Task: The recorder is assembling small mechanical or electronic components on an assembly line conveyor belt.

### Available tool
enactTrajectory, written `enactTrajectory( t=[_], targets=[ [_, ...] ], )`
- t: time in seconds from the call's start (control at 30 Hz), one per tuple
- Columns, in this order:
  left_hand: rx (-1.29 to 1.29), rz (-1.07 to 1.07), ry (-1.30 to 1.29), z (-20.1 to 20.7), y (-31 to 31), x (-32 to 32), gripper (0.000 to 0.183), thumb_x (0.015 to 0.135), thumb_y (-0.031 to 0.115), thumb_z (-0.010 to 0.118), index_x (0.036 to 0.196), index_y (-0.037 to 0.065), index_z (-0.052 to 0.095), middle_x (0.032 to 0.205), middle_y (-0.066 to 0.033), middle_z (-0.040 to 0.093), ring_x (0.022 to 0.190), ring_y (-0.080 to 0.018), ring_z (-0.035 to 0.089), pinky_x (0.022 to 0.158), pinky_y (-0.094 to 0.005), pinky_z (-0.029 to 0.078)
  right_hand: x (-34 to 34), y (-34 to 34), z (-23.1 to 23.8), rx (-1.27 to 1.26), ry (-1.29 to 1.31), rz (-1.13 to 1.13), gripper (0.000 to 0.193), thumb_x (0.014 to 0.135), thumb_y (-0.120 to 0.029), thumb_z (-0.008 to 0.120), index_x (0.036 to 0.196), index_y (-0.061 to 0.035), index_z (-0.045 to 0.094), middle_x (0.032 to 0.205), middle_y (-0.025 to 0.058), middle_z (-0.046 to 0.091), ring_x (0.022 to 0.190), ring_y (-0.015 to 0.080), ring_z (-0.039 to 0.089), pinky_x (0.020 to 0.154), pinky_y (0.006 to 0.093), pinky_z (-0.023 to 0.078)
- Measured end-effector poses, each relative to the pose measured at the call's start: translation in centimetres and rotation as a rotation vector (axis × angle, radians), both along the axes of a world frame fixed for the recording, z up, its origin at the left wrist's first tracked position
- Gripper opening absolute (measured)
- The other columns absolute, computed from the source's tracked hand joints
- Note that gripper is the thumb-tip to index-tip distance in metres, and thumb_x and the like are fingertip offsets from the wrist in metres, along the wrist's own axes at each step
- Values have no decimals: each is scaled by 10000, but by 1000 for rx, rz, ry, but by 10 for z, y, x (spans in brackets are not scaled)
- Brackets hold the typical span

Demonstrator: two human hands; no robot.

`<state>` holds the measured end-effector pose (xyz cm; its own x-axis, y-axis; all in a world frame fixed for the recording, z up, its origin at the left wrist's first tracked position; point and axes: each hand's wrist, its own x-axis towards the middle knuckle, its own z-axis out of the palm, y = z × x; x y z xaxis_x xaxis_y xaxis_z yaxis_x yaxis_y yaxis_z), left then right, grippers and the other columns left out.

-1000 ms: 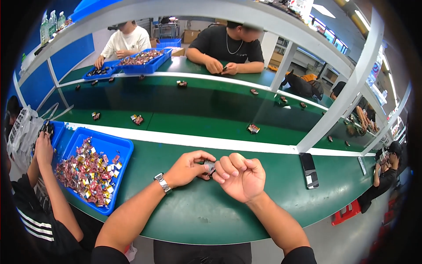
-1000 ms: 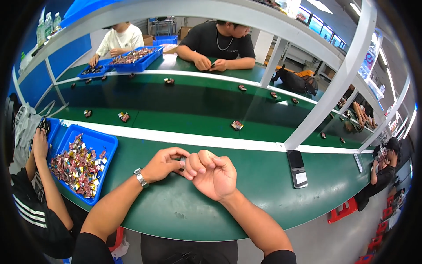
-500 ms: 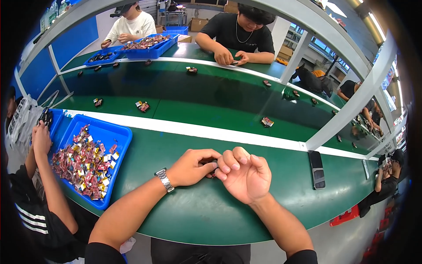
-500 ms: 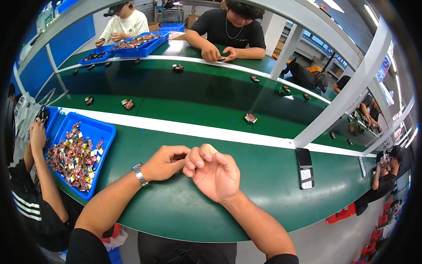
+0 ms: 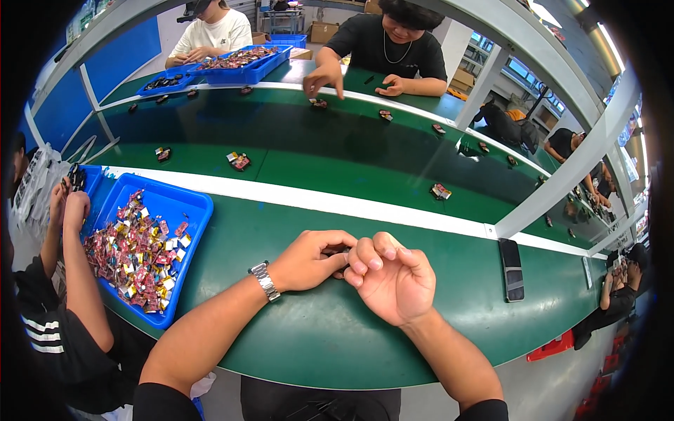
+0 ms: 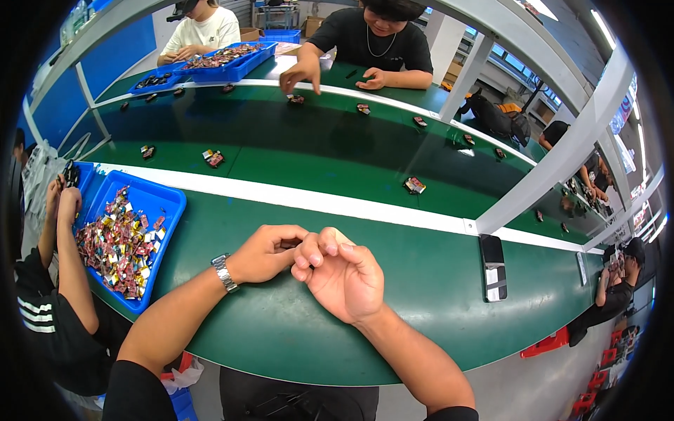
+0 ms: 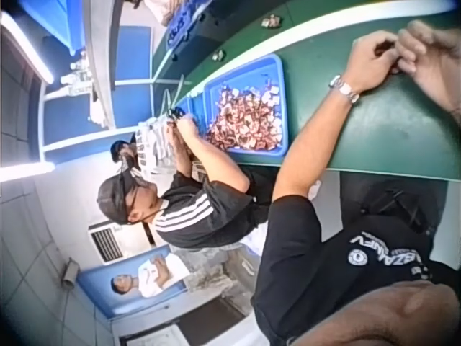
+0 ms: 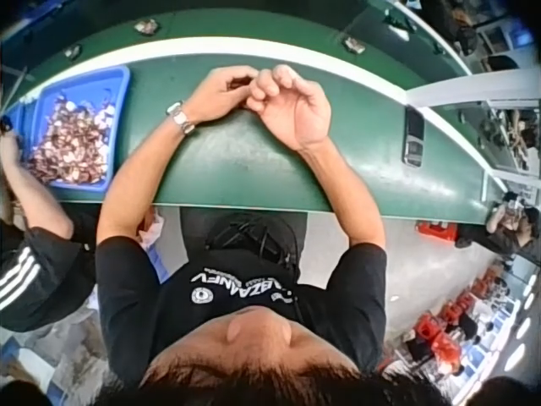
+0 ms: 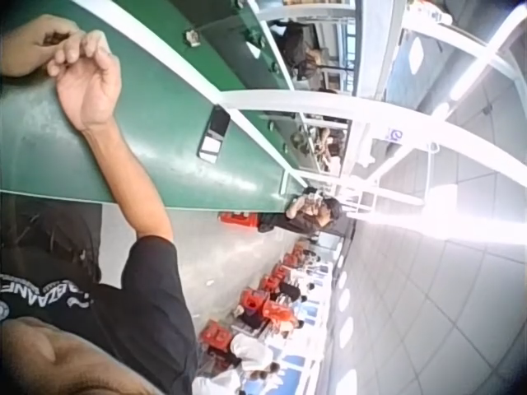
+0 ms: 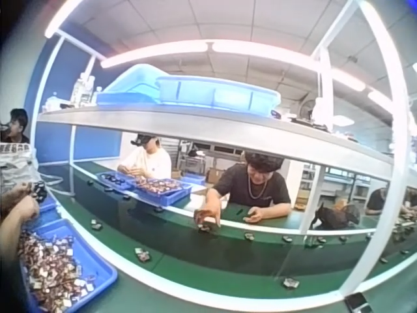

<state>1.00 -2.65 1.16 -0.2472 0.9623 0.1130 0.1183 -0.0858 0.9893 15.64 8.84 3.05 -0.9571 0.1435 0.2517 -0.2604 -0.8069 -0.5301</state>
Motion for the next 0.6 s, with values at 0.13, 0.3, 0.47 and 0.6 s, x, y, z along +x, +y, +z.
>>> enactTrajectory(
  t=[0.13,0.3,0.47,0.6],
  targets=[
    [-15,4,-68,-3,1,0,180,962,44,547,1118,-12,618,938,-65,675,825,-99,638,689,-246,549,0,-2,3,-7,4,-2,221,924,-318,483,821,-134,417,864,62,483,909,222,469,812,351,407],
    [5,88,-235,-2,3,-3,217,965,46,537,1165,-20,588,1020,-75,656,863,-119,642,734,-269,571,1,2,9,42,-6,-63,257,964,-320,455,804,-132,383,802,47,444,782,178,429,709,307,395],
    [189,198,-339,6,2,3,256,965,116,572,1196,3,572,1116,-79,614,1004,-128,600,781,-278,558,5,8,15,86,-136,-47,216,1027,-276,385,878,-121,412,576,-35,286,512,74,229,458,223,235],
    [238,132,-178,4,1,6,325,942,146,627,1221,1,542,1235,-133,597,1096,-170,573,876,-318,523,3,4,11,117,-220,35,223,1026,-286,383,872,-128,412,566,-39,271,505,72,215,452,227,222]
  ],
)
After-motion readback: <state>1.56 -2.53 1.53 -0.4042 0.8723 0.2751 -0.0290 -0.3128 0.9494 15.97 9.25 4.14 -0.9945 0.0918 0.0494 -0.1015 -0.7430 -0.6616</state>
